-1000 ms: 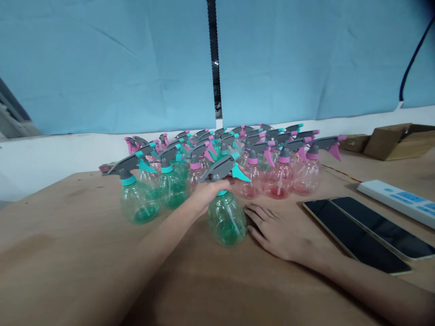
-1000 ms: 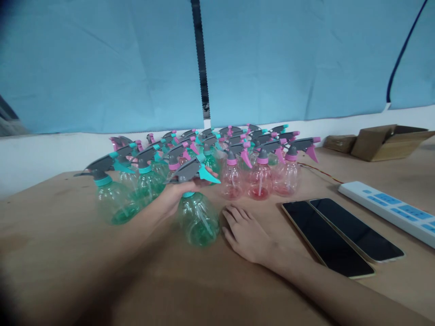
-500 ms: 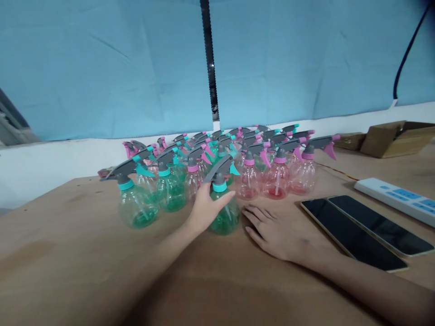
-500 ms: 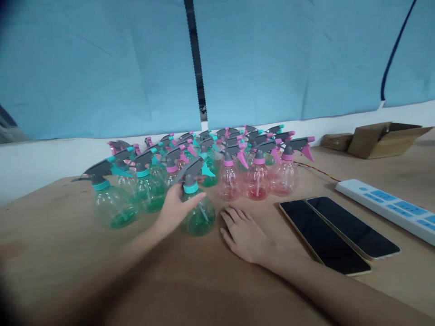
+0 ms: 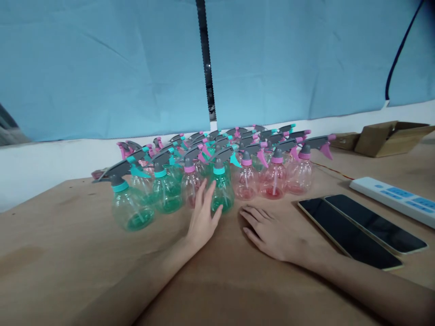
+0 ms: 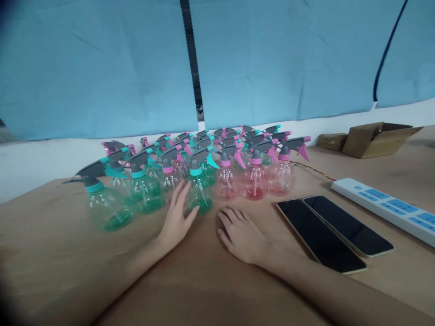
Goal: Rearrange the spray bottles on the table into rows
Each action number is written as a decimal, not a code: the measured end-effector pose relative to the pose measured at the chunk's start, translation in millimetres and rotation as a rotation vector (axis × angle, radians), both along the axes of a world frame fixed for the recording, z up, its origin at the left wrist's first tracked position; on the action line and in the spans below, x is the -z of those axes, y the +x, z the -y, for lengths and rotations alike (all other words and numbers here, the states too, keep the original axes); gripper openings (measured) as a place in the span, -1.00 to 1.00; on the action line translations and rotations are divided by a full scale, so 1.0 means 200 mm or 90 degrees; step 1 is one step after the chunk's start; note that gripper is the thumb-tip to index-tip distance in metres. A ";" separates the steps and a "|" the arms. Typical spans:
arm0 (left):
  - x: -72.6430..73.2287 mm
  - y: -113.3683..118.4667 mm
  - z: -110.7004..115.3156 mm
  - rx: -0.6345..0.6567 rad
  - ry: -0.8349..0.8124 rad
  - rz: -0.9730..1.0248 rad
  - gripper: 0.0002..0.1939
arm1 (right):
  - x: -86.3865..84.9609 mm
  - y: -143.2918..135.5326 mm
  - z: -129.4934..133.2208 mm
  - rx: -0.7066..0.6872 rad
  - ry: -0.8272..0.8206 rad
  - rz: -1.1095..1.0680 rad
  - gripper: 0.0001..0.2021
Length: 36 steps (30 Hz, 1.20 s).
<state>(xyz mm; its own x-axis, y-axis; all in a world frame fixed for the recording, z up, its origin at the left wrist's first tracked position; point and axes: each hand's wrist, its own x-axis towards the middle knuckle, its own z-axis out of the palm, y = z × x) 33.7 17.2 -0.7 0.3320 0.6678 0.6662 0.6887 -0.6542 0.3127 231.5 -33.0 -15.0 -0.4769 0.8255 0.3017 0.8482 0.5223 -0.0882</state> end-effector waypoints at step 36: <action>-0.02 -0.09 0.13 0.094 -0.262 -0.392 -0.40 | 0.02 0.02 -0.01 -0.094 -0.016 -0.052 -0.55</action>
<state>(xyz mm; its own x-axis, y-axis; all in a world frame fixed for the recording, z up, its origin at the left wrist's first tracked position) 15.3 -9.8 3.5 0.6692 0.7422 0.0374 0.7320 -0.6670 0.1389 235.3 -30.4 -19.2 -0.5681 0.7564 0.3242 0.7521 0.6371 -0.1684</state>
